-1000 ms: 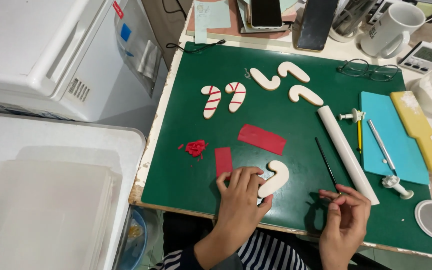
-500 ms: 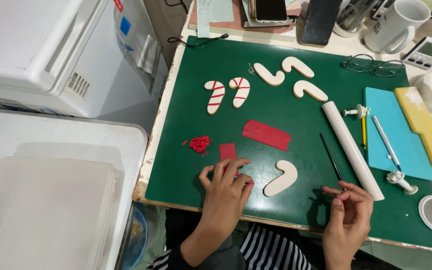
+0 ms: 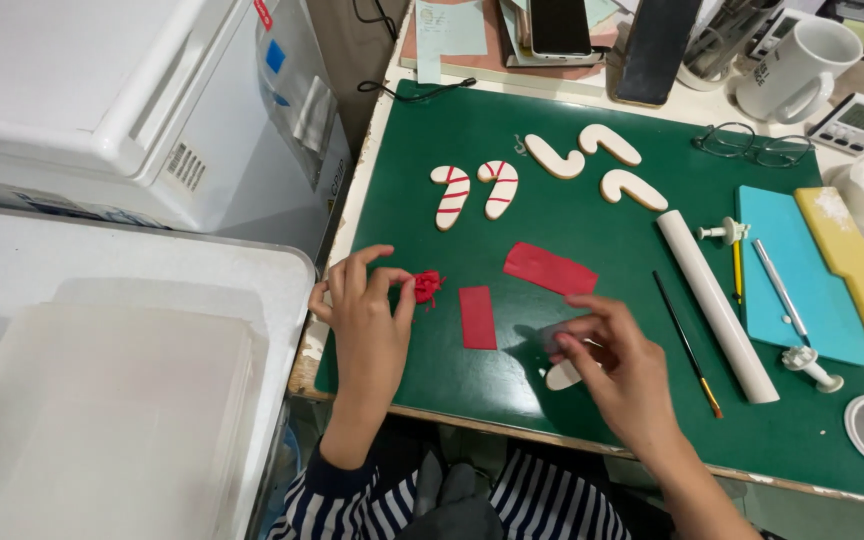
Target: The person places thin red fondant strips across white candy cane-shaped cookies to create striped patterns. They cut small pieces from a red fondant sheet and press them onto each cookie, repeating the process for several cookies on a green cutting mat.
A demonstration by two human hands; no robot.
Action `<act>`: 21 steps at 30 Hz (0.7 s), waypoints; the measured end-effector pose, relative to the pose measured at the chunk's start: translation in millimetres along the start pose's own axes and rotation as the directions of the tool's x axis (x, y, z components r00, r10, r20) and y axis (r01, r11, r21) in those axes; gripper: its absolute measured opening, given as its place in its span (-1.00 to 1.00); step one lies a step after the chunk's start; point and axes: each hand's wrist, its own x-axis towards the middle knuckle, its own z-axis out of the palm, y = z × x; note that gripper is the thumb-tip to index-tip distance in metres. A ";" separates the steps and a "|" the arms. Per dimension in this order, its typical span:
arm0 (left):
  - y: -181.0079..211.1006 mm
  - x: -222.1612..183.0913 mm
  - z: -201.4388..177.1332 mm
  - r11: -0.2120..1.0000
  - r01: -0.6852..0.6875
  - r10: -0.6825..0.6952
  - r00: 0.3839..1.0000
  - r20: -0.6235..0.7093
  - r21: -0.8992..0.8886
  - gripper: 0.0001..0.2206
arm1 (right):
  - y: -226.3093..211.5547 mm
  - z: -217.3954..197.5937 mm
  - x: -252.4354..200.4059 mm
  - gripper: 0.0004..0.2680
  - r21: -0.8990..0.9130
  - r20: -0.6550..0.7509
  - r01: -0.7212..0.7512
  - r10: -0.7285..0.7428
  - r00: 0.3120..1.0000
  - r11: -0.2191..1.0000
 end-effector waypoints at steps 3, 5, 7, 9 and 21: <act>-8.2 -5.7 8.6 1.000 -0.007 0.007 0.998 0.061 0.007 -0.91 | -14.8 23.6 22.6 -0.83 0.002 0.041 0.106 -0.106 0.993 0.994; -10.3 -10.1 8.4 1.000 -0.010 0.011 0.997 0.071 -0.014 -0.85 | -29.2 28.7 27.6 -0.83 -0.040 0.097 0.169 -0.165 0.982 0.985; -11.7 -14.6 7.2 0.999 -0.006 0.009 0.996 0.086 -0.034 -0.79 | -29.0 31.1 27.6 -0.82 -0.079 0.162 0.229 -0.214 0.963 0.970; -12.2 -18.2 4.8 0.999 -0.039 0.040 0.997 0.072 -0.006 -0.68 | -14.5 30.2 22.9 -0.85 -0.252 0.351 0.391 -0.292 0.890 0.885; -9.9 -15.8 -3.2 0.988 -0.060 0.082 0.985 0.154 -0.145 -0.87 | -17.0 36.2 27.2 -0.85 -0.265 0.409 0.401 -0.275 0.870 0.877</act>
